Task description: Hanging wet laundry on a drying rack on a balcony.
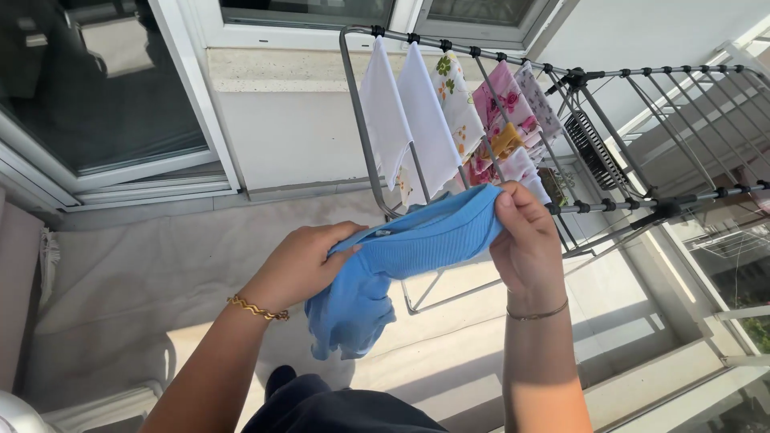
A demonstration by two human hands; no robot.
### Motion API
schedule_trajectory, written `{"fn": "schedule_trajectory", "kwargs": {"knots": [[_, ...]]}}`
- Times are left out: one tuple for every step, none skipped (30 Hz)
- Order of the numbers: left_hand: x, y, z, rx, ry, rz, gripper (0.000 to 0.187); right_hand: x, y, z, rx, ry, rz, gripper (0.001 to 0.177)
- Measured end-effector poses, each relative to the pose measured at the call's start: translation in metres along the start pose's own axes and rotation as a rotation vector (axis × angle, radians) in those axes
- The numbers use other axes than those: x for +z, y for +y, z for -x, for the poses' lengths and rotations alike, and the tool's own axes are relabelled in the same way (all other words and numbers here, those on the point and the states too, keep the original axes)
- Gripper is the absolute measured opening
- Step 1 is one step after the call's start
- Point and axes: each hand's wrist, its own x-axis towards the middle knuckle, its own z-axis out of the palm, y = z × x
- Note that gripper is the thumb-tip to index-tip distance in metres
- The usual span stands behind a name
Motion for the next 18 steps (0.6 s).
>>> {"fn": "schedule_trajectory", "kwargs": {"knots": [[-0.003,0.0,-0.003,-0.104,0.086,-0.204,0.033,0.003,-0.003,-0.002,-0.011,-0.011,0.027,0.017],[-0.01,-0.002,-0.004,-0.103,0.092,-0.208,0.033,-0.003,0.0,-0.007,-0.014,-0.017,0.025,0.017],[-0.018,-0.004,-0.004,-0.199,0.103,-0.211,0.029,-0.007,0.004,-0.013,-0.027,-0.035,0.02,0.016],[-0.027,-0.007,-0.002,-0.298,0.119,-0.213,0.025,-0.011,0.009,-0.02,-0.038,-0.057,0.013,0.014],[-0.04,-0.01,-0.001,-0.301,0.13,-0.216,0.025,-0.005,0.006,-0.031,-0.039,-0.068,0.009,0.014],[-0.053,-0.013,0.004,-0.211,0.239,-0.198,0.029,0.002,0.004,-0.042,-0.054,-0.054,0.027,0.014],[-0.067,-0.016,0.009,-0.12,0.346,-0.183,0.035,0.01,0.002,-0.053,-0.071,-0.04,0.045,0.014],[-0.083,-0.019,0.011,-0.132,0.369,-0.189,0.035,0.005,0.007,-0.068,-0.064,-0.065,0.035,0.014],[-0.099,-0.021,0.014,0.067,0.385,-0.28,0.037,0.001,0.012,-0.083,-0.094,-0.097,0.02,0.013],[-0.116,-0.023,0.018,0.265,0.396,-0.377,0.039,-0.001,0.017,-0.101,-0.126,-0.133,0.002,0.012],[-0.131,-0.023,0.019,0.251,0.42,-0.391,0.039,0.001,0.019,-0.117,-0.121,-0.161,-0.01,0.012],[-0.147,-0.024,0.021,0.188,0.451,-0.395,0.032,0.005,0.023,-0.134,-0.112,-0.161,0.023,0.012],[-0.163,-0.024,0.024,0.125,0.482,-0.397,0.026,0.01,0.026,-0.151,-0.105,-0.162,0.056,0.011],[-0.174,-0.022,0.023,0.112,0.506,-0.41,0.026,0.011,0.032,-0.169,-0.101,-0.19,0.044,0.011],[-0.185,-0.02,0.023,-0.046,0.502,-0.394,0.023,0.012,0.038,-0.187,-0.108,-0.215,0.153,0.01],[-0.197,-0.018,0.023,-0.202,0.494,-0.372,0.021,0.013,0.044,-0.203,-0.118,-0.236,0.262,0.009],[-0.208,-0.023,0.022,-0.215,0.516,-0.38,0.021,0.022,0.046,-0.215,-0.117,-0.261,0.251,0.009],[-0.22,-0.029,0.022,-0.097,0.573,-0.383,0.02,0.031,0.049,-0.226,-0.119,-0.253,0.359,0.01]]}}
